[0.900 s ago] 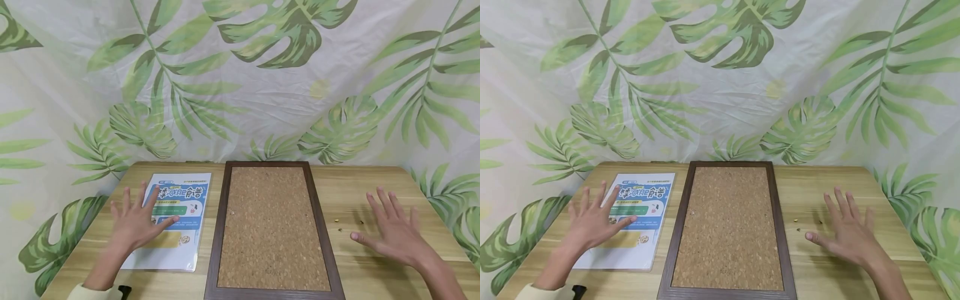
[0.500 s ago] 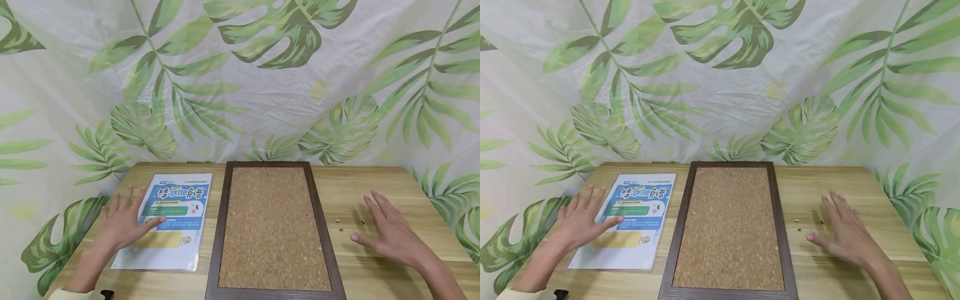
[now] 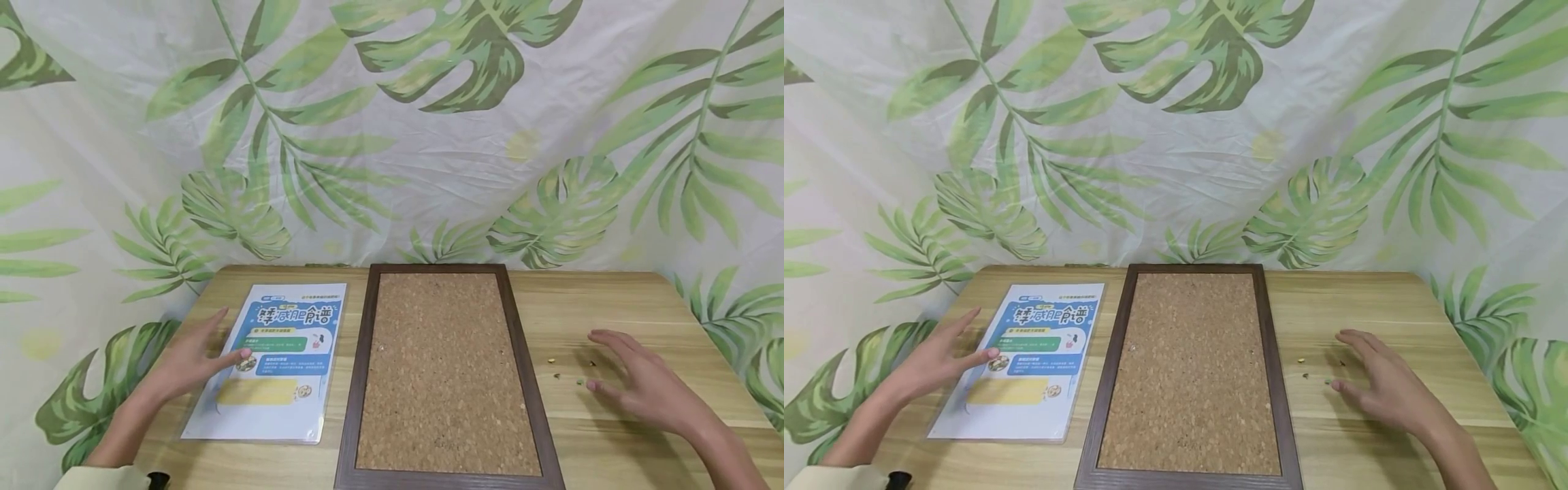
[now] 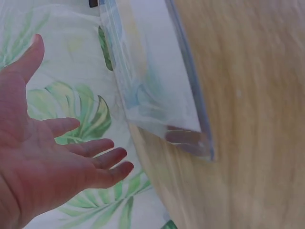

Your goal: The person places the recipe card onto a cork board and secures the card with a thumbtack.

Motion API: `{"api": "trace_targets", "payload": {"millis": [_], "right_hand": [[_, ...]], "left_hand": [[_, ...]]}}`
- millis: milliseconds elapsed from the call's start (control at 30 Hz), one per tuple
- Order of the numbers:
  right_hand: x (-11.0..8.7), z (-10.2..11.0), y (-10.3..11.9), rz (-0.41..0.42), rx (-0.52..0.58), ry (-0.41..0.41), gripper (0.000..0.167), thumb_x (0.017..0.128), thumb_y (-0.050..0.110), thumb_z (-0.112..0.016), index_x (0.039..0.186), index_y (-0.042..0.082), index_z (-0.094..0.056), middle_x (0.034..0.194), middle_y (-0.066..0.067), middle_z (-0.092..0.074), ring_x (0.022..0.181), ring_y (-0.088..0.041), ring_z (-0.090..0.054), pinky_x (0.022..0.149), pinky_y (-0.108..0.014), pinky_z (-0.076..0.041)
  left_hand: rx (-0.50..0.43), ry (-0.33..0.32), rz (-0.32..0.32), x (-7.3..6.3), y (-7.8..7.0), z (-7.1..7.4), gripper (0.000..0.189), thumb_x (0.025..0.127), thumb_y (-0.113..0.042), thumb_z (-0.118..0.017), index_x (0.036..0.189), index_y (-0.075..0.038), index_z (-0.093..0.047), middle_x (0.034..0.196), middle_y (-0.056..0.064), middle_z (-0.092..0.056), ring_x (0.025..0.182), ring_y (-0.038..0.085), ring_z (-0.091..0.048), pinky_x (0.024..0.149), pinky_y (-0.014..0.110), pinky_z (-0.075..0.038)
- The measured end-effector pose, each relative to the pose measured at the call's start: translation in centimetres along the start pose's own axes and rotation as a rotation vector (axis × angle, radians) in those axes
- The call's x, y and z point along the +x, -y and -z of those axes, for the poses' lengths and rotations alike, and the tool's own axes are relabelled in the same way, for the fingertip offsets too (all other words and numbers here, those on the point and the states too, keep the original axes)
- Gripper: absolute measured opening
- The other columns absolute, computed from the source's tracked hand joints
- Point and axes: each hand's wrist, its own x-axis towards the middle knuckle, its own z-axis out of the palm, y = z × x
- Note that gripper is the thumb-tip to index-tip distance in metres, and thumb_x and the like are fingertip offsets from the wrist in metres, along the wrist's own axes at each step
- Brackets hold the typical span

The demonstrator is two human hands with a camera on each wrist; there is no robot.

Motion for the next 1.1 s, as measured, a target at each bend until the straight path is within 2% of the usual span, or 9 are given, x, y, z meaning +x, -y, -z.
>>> {"api": "trace_targets", "payload": {"millis": [133,200,267,367,467,633,800,967,1100], "right_hand": [[0.2,-0.2,-0.1,0.044,0.000,-0.024,0.056,0.084,0.018,-0.093,0.133,0.004,-0.067,0.134,-0.018,-0.069,0.110,-0.039,-0.072,0.087,-0.052,-0.063],[0.4,-0.3,-0.3,0.069,-0.002,-0.035,0.049,0.083,0.013,-0.093,0.126,0.006,-0.071,0.125,-0.011,-0.074,0.103,-0.027,-0.074,0.080,-0.040,-0.065],[0.5,-0.4,-0.5,0.091,0.000,-0.042,0.045,0.081,0.009,-0.093,0.121,0.007,-0.073,0.119,-0.006,-0.076,0.100,-0.018,-0.074,0.079,-0.033,-0.065],[0.7,-0.4,-0.8,0.111,-0.006,-0.046,0.041,0.081,0.006,-0.093,0.118,0.008,-0.075,0.113,-0.002,-0.078,0.096,-0.010,-0.072,0.077,-0.031,-0.064],[0.9,-0.3,-1.1,0.112,0.007,-0.027,0.040,0.081,0.004,-0.092,0.117,0.008,-0.076,0.113,-0.003,-0.078,0.096,-0.010,-0.072,0.076,-0.030,-0.065],[1.5,0.2,-2.2,0.067,0.095,0.072,0.035,0.084,0.002,-0.088,0.116,0.007,-0.076,0.114,-0.006,-0.078,0.098,-0.001,-0.069,0.076,-0.027,-0.064],[2.2,0.4,-3.7,0.070,0.153,0.134,0.030,0.086,0.003,-0.087,0.114,0.010,-0.077,0.111,-0.004,-0.079,0.098,0.006,-0.067,0.075,-0.024,-0.063],[2.9,0.5,-5.3,0.128,0.205,0.174,0.025,0.089,0.002,-0.084,0.112,0.011,-0.077,0.106,-0.001,-0.079,0.094,0.007,-0.067,0.073,-0.021,-0.062],[3.6,0.6,-6.0,0.170,0.230,0.188,0.025,0.090,-0.002,-0.081,0.110,0.012,-0.078,0.102,0.002,-0.079,0.091,0.005,-0.067,0.072,-0.020,-0.060]], "left_hand": [[-0.056,0.009,0.026,0.1,0.7,0.2,0.108,0.100,-0.052,-0.073,0.168,0.008,-0.015,0.160,0.048,-0.030,0.140,0.071,-0.040,0.105,0.083,-0.043],[-0.097,0.019,0.050,0.1,1.2,0.2,0.107,0.101,-0.051,-0.072,0.168,0.008,-0.013,0.161,0.048,-0.029,0.140,0.070,-0.040,0.105,0.082,-0.044],[-0.137,0.024,0.073,0.0,1.5,0.3,0.106,0.102,-0.051,-0.071,0.169,0.007,-0.012,0.161,0.048,-0.028,0.141,0.070,-0.039,0.106,0.081,-0.044],[-0.184,0.018,0.092,0.0,2.1,0.3,0.103,0.103,-0.048,-0.071,0.169,0.006,-0.014,0.159,0.048,-0.031,0.140,0.070,-0.040,0.107,0.080,-0.044],[-0.209,0.013,0.104,0.0,2.7,0.4,0.099,0.104,-0.046,-0.070,0.169,0.006,-0.016,0.158,0.047,-0.035,0.139,0.069,-0.043,0.108,0.077,-0.046],[-0.212,0.005,0.111,0.1,3.4,0.4,0.096,0.105,-0.046,-0.069,0.168,0.006,-0.020,0.155,0.044,-0.044,0.136,0.064,-0.052,0.104,0.071,-0.053],[-0.209,-0.014,0.093,0.2,4.1,0.5,0.093,0.103,-0.042,-0.073,0.164,0.010,-0.028,0.149,0.040,-0.054,0.134,0.059,-0.058,0.095,0.048,-0.062],[-0.231,-0.009,0.101,0.2,4.6,0.6,0.091,0.103,-0.040,-0.074,0.163,0.011,-0.029,0.150,0.043,-0.050,0.133,0.061,-0.057,0.090,0.041,-0.064],[-0.249,0.001,0.104,0.1,4.8,0.6,0.090,0.103,-0.038,-0.075,0.163,0.011,-0.030,0.150,0.042,-0.051,0.131,0.059,-0.059,0.084,0.025,-0.060]]}}
